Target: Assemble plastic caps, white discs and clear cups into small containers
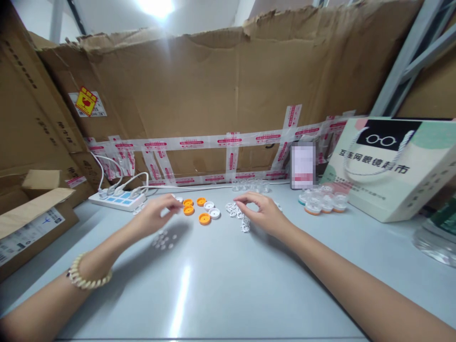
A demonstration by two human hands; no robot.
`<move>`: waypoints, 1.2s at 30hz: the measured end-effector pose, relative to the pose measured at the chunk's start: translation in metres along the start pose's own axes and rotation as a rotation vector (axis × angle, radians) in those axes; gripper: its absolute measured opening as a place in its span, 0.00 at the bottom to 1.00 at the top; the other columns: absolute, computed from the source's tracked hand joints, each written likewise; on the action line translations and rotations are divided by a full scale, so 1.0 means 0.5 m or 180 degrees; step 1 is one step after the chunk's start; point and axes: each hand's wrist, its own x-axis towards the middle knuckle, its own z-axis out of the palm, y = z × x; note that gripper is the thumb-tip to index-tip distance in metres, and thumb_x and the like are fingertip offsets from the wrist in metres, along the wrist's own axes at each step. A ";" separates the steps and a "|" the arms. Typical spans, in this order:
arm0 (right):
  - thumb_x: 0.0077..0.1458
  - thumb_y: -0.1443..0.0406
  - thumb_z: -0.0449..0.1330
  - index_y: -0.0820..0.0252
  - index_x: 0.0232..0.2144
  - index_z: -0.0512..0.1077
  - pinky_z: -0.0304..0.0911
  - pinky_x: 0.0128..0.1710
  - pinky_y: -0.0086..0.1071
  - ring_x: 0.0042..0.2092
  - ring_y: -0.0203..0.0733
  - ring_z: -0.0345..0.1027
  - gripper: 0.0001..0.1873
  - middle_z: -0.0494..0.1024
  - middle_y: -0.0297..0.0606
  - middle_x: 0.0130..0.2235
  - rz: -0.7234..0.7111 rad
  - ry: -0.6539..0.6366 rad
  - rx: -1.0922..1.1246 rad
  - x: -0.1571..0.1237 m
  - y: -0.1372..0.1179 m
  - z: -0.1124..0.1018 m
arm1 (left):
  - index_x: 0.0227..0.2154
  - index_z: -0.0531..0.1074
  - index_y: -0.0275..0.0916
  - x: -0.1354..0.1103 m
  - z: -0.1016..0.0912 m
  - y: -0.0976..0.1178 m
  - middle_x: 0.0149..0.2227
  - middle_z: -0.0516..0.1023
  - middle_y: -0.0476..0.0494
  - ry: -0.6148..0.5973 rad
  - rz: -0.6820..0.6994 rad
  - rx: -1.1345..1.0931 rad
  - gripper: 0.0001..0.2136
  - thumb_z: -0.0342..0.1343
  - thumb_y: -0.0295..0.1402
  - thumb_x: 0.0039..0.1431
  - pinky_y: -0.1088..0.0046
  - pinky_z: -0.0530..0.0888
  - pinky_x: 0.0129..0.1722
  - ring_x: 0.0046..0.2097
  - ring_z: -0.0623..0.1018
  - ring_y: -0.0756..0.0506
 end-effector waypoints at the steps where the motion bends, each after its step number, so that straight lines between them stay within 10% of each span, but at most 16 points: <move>1: 0.55 0.60 0.54 0.58 0.35 0.73 0.64 0.42 0.37 0.40 0.43 0.70 0.11 0.77 0.39 0.37 -0.0056 -0.0060 -0.0010 -0.001 -0.002 0.002 | 0.34 0.72 0.38 -0.002 0.012 0.036 0.35 0.75 0.45 -0.0228 0.0285 -0.0354 0.10 0.46 0.23 0.55 0.74 0.70 0.38 0.37 0.73 0.49; 8: 0.55 0.60 0.53 0.60 0.36 0.73 0.63 0.44 0.38 0.41 0.43 0.70 0.13 0.77 0.40 0.38 -0.0129 -0.0264 0.0027 -0.003 0.008 0.010 | 0.37 0.70 0.37 -0.019 0.077 0.134 0.36 0.73 0.43 -0.0587 0.0553 -0.0732 0.11 0.46 0.21 0.55 0.73 0.70 0.37 0.37 0.73 0.48; 14: 0.55 0.59 0.53 0.59 0.36 0.74 0.64 0.43 0.37 0.41 0.43 0.71 0.13 0.77 0.39 0.38 -0.0057 -0.0305 0.0015 -0.006 0.005 0.010 | 0.39 0.68 0.38 -0.007 0.060 0.102 0.42 0.72 0.42 -0.0371 0.0472 -0.0670 0.09 0.50 0.25 0.56 0.70 0.69 0.44 0.43 0.72 0.46; 23: 0.55 0.59 0.52 0.58 0.35 0.74 0.66 0.42 0.36 0.41 0.43 0.71 0.13 0.78 0.39 0.38 -0.0068 -0.0397 -0.0037 -0.008 0.006 0.015 | 0.34 0.71 0.36 0.006 0.041 -0.043 0.39 0.75 0.39 -0.0012 -0.1070 0.0586 0.08 0.53 0.35 0.53 0.67 0.68 0.41 0.41 0.74 0.40; 36: 0.55 0.59 0.53 0.58 0.34 0.74 0.65 0.42 0.38 0.41 0.44 0.71 0.13 0.78 0.40 0.38 -0.0086 -0.0374 0.0038 -0.011 -0.003 0.011 | 0.34 0.68 0.38 0.005 0.030 0.000 0.40 0.74 0.42 -0.0149 -0.1061 0.0279 0.07 0.51 0.36 0.55 0.65 0.66 0.43 0.43 0.73 0.42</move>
